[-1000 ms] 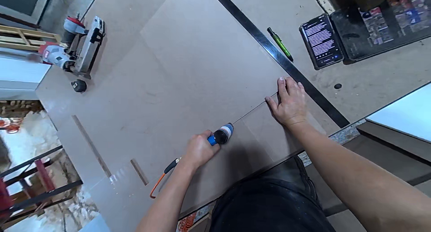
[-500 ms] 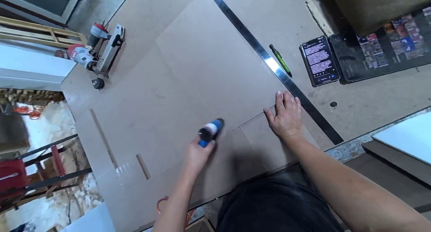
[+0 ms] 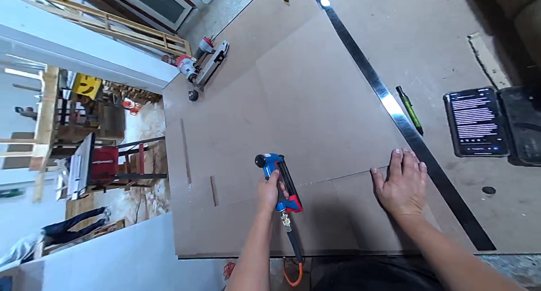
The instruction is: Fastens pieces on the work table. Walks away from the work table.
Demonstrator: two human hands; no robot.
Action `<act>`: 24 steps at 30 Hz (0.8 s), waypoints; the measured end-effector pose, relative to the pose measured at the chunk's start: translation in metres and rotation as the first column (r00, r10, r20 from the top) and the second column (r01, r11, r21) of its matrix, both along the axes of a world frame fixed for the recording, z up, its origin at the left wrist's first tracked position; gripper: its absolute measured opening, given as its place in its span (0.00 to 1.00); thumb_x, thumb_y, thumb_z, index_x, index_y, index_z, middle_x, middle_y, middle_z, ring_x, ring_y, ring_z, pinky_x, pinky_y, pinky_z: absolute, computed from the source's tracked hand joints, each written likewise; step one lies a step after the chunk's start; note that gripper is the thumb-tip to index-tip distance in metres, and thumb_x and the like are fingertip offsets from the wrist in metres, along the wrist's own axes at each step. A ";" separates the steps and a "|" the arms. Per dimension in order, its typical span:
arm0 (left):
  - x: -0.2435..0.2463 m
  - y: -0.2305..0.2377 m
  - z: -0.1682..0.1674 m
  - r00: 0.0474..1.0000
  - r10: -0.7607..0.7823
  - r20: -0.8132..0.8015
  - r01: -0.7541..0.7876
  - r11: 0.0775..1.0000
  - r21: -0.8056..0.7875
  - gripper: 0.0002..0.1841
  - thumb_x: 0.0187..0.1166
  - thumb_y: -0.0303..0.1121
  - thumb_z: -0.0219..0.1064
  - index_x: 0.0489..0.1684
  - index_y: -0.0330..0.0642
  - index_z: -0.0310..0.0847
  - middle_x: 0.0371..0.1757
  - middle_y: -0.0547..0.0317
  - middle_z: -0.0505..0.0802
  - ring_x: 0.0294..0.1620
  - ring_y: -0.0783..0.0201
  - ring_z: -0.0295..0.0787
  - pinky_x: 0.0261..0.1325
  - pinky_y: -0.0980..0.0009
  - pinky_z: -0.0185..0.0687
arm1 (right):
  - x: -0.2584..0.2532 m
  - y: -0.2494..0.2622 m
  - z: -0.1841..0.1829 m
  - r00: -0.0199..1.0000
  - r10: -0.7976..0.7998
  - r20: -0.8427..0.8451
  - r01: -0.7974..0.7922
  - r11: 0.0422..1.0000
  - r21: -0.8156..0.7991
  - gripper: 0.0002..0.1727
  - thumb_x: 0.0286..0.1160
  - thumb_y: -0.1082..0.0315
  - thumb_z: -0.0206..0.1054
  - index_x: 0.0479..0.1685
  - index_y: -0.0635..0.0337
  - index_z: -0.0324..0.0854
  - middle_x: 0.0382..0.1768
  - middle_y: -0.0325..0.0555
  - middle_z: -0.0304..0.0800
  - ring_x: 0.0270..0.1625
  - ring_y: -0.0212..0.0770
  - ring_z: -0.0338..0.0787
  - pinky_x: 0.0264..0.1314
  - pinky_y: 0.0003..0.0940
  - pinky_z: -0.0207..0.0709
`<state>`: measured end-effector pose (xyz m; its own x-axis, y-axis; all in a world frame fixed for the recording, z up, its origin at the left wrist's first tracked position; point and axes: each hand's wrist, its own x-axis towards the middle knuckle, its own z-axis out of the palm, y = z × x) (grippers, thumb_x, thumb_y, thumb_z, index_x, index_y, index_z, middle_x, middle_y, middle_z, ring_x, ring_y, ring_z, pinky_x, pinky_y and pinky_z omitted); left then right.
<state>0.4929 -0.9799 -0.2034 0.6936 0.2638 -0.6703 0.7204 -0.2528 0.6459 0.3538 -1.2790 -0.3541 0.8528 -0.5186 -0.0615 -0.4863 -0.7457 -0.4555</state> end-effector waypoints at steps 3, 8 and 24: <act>0.007 -0.008 -0.003 1.000 -0.008 0.002 0.008 1.000 0.013 0.23 0.95 0.46 0.52 0.50 0.29 0.74 0.15 0.46 0.83 0.12 0.53 0.85 0.20 0.57 0.90 | -0.003 -0.001 -0.001 1.000 0.002 -0.013 -0.002 1.000 0.011 0.50 0.80 0.30 0.42 0.94 0.60 0.53 0.92 0.62 0.54 0.95 0.60 0.52 0.95 0.63 0.39; 0.011 -0.013 -0.008 0.999 -0.052 0.010 0.051 0.997 0.066 0.23 0.94 0.47 0.54 0.48 0.29 0.75 0.16 0.46 0.84 0.12 0.52 0.85 0.21 0.55 0.91 | -0.002 0.000 -0.001 1.000 0.004 -0.024 -0.004 1.000 0.001 0.51 0.80 0.30 0.42 0.94 0.60 0.53 0.92 0.62 0.54 0.95 0.60 0.52 0.96 0.63 0.39; -0.021 -0.011 -0.003 0.992 -0.112 -0.054 0.117 0.987 0.112 0.22 0.94 0.44 0.54 0.44 0.28 0.76 0.15 0.45 0.85 0.11 0.52 0.86 0.19 0.57 0.90 | 0.000 -0.001 0.002 1.000 0.002 -0.014 -0.002 1.000 -0.006 0.51 0.81 0.30 0.41 0.94 0.61 0.52 0.91 0.64 0.54 0.95 0.61 0.50 0.96 0.62 0.36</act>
<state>0.4720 -0.9907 -0.2067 0.6921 0.2613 -0.6729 0.7113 -0.4058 0.5740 0.3535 -1.2796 -0.3525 0.8531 -0.5169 -0.0705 -0.4909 -0.7495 -0.4442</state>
